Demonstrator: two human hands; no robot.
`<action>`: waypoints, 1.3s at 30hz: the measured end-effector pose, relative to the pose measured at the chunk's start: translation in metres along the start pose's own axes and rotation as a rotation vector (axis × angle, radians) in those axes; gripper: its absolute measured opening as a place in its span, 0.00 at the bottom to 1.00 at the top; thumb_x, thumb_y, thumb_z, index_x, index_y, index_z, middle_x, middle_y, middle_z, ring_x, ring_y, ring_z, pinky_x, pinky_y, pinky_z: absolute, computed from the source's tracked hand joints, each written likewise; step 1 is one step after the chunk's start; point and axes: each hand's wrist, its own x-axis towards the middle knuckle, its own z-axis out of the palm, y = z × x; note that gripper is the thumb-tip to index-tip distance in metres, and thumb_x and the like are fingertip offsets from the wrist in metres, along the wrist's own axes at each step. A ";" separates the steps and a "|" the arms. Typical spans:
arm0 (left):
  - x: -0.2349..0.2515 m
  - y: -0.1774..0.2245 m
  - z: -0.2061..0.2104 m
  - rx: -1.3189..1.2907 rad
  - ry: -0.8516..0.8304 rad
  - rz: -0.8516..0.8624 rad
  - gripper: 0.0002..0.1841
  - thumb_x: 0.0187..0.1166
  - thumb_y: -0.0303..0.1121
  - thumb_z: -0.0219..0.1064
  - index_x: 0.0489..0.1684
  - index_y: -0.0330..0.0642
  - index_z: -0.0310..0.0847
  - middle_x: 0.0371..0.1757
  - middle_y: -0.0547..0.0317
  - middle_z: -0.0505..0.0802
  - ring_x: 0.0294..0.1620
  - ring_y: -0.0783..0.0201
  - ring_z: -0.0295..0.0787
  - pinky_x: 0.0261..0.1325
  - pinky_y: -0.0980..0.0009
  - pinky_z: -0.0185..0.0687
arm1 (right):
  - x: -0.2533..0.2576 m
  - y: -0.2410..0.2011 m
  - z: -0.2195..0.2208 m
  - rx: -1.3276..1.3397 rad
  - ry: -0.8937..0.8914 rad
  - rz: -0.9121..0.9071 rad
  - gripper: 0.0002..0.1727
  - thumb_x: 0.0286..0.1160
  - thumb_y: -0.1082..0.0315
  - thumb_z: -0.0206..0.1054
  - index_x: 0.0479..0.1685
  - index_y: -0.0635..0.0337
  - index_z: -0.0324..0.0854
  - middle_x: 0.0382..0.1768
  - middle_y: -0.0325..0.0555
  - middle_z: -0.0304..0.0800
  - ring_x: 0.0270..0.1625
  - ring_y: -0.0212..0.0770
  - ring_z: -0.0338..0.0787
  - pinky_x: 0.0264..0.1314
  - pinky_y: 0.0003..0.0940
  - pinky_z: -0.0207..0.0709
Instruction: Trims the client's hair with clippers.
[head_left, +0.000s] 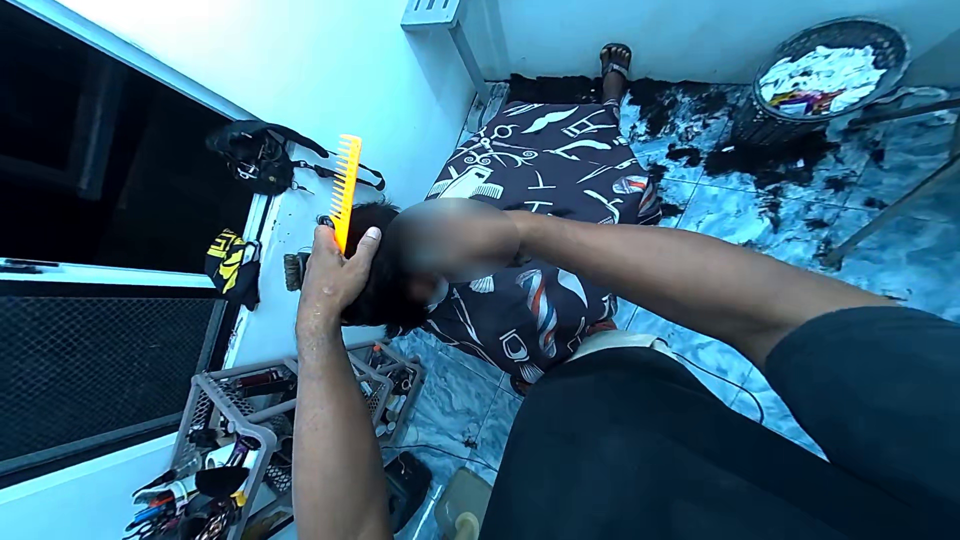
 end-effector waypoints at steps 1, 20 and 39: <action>0.000 0.000 0.000 0.005 -0.004 -0.003 0.40 0.75 0.71 0.62 0.69 0.42 0.67 0.50 0.43 0.89 0.53 0.47 0.90 0.56 0.37 0.82 | 0.000 -0.001 0.001 0.004 -0.008 -0.013 0.18 0.63 0.54 0.81 0.32 0.60 0.84 0.27 0.47 0.84 0.32 0.45 0.84 0.36 0.52 0.77; 0.003 0.011 -0.001 0.096 -0.009 -0.033 0.45 0.68 0.72 0.69 0.68 0.39 0.66 0.49 0.37 0.89 0.52 0.39 0.89 0.55 0.33 0.80 | -0.005 -0.008 0.000 0.033 -0.031 -0.018 0.16 0.61 0.58 0.81 0.28 0.61 0.82 0.24 0.48 0.82 0.28 0.46 0.82 0.32 0.52 0.76; 0.006 0.008 -0.003 0.071 -0.037 -0.012 0.44 0.69 0.71 0.69 0.67 0.39 0.67 0.49 0.39 0.89 0.53 0.41 0.89 0.55 0.34 0.80 | -0.020 -0.031 -0.008 -0.073 -0.053 0.050 0.15 0.62 0.59 0.80 0.29 0.60 0.83 0.25 0.47 0.82 0.29 0.45 0.82 0.32 0.52 0.75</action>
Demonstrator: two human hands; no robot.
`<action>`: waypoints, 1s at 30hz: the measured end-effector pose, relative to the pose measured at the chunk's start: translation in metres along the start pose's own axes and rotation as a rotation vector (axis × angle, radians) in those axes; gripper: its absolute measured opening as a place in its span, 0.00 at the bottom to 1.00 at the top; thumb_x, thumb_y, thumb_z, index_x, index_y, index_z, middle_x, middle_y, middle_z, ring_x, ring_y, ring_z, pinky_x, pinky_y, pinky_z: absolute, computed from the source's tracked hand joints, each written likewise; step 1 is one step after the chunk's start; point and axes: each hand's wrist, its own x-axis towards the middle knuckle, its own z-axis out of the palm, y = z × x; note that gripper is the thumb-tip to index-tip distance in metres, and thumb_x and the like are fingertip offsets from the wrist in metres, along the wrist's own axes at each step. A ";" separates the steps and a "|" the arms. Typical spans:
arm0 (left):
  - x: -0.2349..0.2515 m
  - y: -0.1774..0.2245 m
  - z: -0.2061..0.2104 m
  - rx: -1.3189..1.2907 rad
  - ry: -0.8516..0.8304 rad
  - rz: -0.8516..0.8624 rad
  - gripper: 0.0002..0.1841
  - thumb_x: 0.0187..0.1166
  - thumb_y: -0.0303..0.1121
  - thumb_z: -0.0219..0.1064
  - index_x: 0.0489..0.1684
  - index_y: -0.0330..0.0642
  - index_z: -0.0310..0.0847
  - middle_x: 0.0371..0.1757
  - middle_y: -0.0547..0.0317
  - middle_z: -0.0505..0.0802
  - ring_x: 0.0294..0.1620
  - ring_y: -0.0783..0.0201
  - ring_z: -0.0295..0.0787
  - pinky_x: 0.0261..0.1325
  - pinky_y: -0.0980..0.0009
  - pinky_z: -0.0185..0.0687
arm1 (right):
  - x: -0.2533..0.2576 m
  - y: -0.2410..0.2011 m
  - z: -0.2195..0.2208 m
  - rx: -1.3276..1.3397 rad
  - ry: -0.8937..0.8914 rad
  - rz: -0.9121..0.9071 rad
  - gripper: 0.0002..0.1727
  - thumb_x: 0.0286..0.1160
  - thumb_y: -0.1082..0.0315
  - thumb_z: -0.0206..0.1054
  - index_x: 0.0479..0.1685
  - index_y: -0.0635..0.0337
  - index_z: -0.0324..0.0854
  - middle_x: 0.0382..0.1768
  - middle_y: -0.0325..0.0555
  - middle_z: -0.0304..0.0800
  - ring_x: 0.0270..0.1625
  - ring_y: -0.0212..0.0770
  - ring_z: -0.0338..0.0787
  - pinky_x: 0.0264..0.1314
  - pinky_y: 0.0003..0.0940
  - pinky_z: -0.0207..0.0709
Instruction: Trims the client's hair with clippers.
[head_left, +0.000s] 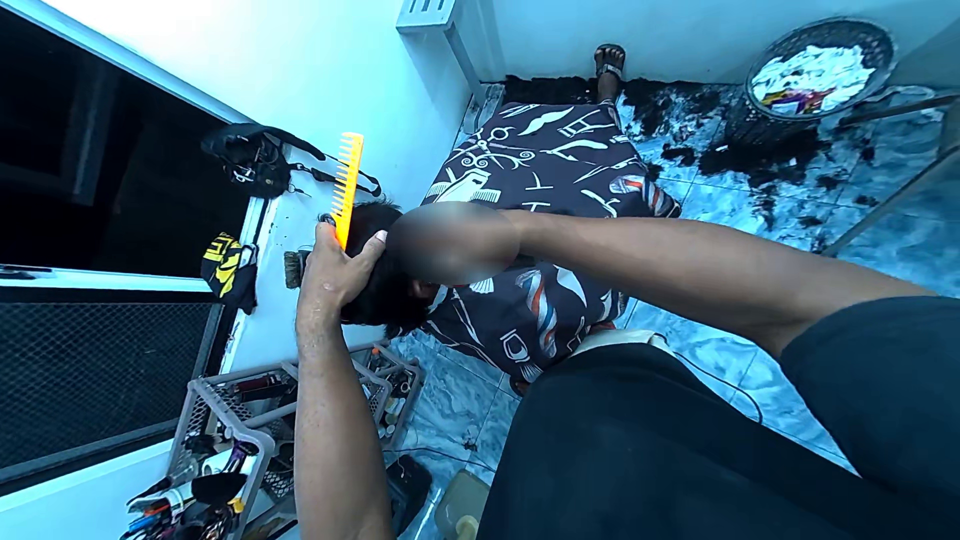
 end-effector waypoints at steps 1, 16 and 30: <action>0.000 0.000 0.001 -0.006 -0.002 -0.001 0.44 0.69 0.71 0.68 0.67 0.40 0.67 0.49 0.39 0.89 0.53 0.41 0.89 0.55 0.34 0.80 | 0.001 0.000 -0.001 0.026 0.010 -0.005 0.16 0.63 0.57 0.80 0.28 0.60 0.83 0.25 0.47 0.82 0.29 0.44 0.82 0.32 0.52 0.75; -0.117 -0.040 -0.044 -0.452 0.417 0.009 0.26 0.93 0.48 0.51 0.75 0.35 0.70 0.41 0.50 0.91 0.30 0.63 0.92 0.39 0.58 0.93 | -0.113 0.166 0.096 1.030 0.153 0.285 0.24 0.86 0.57 0.60 0.74 0.61 0.72 0.51 0.54 0.91 0.47 0.51 0.94 0.48 0.51 0.91; -0.132 -0.170 0.129 -0.601 0.663 0.367 0.20 0.87 0.43 0.62 0.37 0.29 0.83 0.33 0.48 0.90 0.37 0.57 0.89 0.48 0.54 0.87 | -0.124 0.172 0.114 1.011 0.208 0.316 0.23 0.85 0.57 0.60 0.71 0.62 0.70 0.47 0.56 0.90 0.45 0.51 0.93 0.45 0.52 0.91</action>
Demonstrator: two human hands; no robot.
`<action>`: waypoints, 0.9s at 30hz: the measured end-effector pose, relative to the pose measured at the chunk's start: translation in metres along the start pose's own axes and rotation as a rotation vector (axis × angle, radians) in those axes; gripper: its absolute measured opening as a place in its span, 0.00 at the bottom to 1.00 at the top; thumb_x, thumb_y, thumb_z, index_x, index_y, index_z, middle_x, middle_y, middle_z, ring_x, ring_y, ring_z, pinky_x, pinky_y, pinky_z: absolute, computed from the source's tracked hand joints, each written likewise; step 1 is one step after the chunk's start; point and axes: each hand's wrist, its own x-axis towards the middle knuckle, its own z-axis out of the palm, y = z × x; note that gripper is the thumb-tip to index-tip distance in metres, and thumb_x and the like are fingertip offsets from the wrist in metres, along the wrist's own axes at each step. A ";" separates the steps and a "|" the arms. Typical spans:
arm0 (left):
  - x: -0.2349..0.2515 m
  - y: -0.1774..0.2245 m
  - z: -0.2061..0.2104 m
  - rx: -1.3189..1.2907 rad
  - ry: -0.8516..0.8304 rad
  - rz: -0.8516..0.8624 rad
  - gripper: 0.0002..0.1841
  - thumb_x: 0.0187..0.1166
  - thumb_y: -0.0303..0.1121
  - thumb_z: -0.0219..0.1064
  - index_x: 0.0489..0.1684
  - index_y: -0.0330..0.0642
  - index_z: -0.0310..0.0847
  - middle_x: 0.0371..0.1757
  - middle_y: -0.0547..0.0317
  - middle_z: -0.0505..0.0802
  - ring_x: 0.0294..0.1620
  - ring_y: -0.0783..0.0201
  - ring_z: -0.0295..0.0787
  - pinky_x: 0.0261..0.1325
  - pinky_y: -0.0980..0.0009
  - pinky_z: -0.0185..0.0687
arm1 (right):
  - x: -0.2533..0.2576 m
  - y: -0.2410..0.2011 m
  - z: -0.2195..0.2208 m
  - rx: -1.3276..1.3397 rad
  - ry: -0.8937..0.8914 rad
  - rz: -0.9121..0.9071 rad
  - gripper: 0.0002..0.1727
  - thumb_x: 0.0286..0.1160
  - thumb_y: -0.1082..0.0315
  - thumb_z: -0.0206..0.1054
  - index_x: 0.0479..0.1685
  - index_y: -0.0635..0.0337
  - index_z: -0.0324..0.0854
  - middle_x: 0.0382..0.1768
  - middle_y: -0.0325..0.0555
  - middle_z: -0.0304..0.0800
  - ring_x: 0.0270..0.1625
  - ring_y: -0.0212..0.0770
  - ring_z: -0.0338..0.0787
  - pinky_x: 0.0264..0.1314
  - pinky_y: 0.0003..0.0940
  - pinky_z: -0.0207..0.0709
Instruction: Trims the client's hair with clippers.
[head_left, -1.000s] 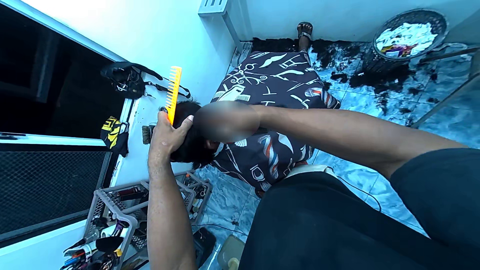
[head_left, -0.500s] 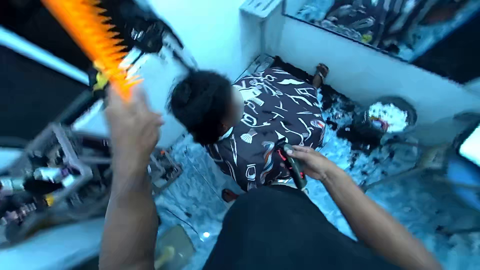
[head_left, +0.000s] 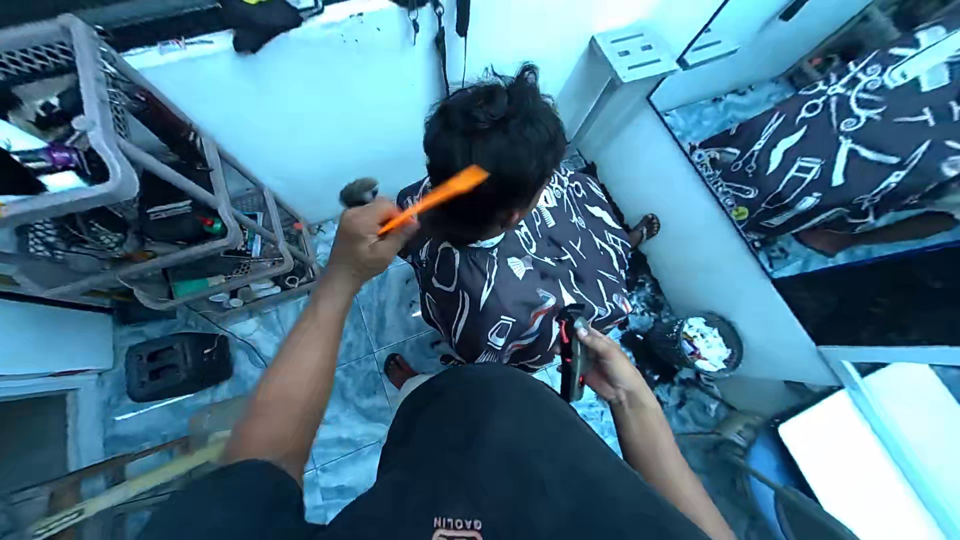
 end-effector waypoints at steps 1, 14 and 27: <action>-0.022 -0.011 0.012 -0.179 0.278 -0.157 0.18 0.88 0.40 0.60 0.40 0.28 0.81 0.32 0.52 0.90 0.36 0.61 0.90 0.49 0.56 0.89 | -0.003 0.002 -0.003 0.031 0.018 0.018 0.23 0.85 0.55 0.58 0.71 0.60 0.70 0.47 0.55 0.90 0.45 0.51 0.93 0.43 0.52 0.91; -0.006 0.007 0.122 -0.914 0.455 -0.354 0.24 0.62 0.38 0.85 0.36 0.38 0.70 0.84 0.43 0.75 0.78 0.61 0.77 0.72 0.63 0.78 | -0.016 -0.061 0.013 0.120 0.320 0.044 0.27 0.92 0.44 0.42 0.55 0.55 0.79 0.39 0.49 0.91 0.36 0.46 0.92 0.33 0.45 0.89; 0.031 -0.020 0.047 -0.841 0.375 -0.275 0.12 0.69 0.23 0.75 0.28 0.42 0.72 0.34 0.59 0.95 0.36 0.67 0.92 0.46 0.66 0.88 | -0.037 -0.022 0.043 0.162 0.362 0.128 0.26 0.90 0.44 0.45 0.55 0.56 0.79 0.40 0.52 0.90 0.36 0.48 0.93 0.33 0.48 0.90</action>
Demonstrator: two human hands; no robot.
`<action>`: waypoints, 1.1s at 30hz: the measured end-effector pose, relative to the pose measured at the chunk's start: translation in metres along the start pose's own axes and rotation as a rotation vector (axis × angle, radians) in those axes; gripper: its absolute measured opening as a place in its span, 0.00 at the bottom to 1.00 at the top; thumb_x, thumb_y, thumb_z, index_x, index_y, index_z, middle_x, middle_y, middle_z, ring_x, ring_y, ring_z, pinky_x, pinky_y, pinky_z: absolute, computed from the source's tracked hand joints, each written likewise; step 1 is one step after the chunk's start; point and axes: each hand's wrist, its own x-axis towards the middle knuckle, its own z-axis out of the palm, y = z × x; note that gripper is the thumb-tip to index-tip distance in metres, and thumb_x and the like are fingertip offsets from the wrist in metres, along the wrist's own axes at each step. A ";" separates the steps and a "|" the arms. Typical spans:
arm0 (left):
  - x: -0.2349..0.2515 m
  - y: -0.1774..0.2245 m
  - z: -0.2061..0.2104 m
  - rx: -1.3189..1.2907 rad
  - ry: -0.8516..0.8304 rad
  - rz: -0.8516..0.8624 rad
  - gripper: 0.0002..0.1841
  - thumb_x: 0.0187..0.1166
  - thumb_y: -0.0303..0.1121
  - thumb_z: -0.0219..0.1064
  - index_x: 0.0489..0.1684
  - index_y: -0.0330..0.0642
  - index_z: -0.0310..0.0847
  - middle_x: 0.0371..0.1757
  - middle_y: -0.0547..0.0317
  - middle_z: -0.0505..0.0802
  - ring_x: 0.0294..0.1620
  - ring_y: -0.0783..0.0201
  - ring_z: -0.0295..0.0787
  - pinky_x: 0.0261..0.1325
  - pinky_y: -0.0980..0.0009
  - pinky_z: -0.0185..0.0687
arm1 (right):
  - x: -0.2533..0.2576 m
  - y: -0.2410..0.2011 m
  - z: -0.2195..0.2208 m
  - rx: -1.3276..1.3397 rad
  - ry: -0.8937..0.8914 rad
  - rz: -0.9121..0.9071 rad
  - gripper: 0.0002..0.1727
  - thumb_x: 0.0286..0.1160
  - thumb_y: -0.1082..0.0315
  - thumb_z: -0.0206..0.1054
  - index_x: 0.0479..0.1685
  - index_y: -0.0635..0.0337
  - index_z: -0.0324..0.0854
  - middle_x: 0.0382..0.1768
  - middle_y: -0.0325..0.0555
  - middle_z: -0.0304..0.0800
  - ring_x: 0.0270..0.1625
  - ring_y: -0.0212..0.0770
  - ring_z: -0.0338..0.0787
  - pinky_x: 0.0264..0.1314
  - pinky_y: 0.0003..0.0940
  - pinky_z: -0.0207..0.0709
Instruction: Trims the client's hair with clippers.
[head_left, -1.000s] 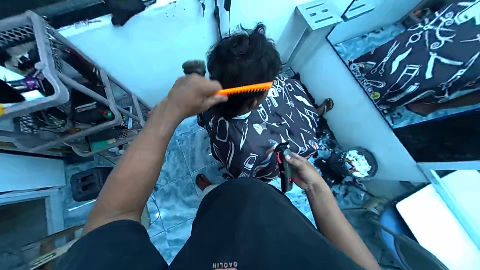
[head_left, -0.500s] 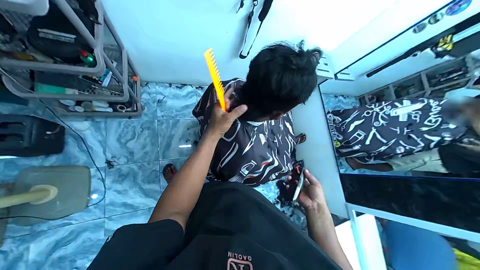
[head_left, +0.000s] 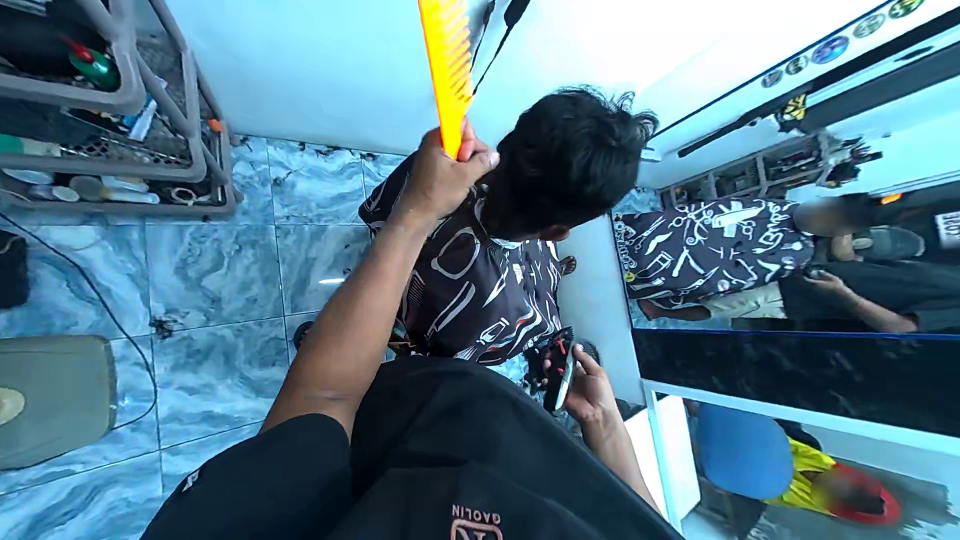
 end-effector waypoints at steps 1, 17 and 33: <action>0.005 0.007 -0.005 -0.021 -0.007 0.000 0.12 0.70 0.22 0.75 0.28 0.43 0.72 0.33 0.59 0.94 0.34 0.66 0.92 0.44 0.65 0.89 | -0.002 0.002 0.001 0.004 0.010 0.001 0.26 0.91 0.44 0.45 0.56 0.56 0.79 0.40 0.52 0.91 0.36 0.49 0.93 0.33 0.49 0.90; 0.032 0.028 -0.033 -0.057 -0.048 -0.035 0.12 0.73 0.23 0.74 0.32 0.43 0.71 0.31 0.61 0.94 0.31 0.64 0.94 0.38 0.67 0.94 | -0.006 0.014 0.018 -0.003 0.064 0.007 0.24 0.90 0.45 0.47 0.57 0.55 0.78 0.39 0.52 0.90 0.35 0.49 0.92 0.32 0.47 0.88; -0.007 0.004 0.012 0.472 -0.251 -0.165 0.20 0.65 0.37 0.83 0.41 0.35 0.77 0.62 0.45 0.88 0.60 0.57 0.86 0.62 0.57 0.82 | 0.028 0.005 0.011 0.089 -0.018 0.013 0.23 0.90 0.46 0.47 0.55 0.54 0.78 0.39 0.50 0.90 0.36 0.47 0.92 0.32 0.47 0.88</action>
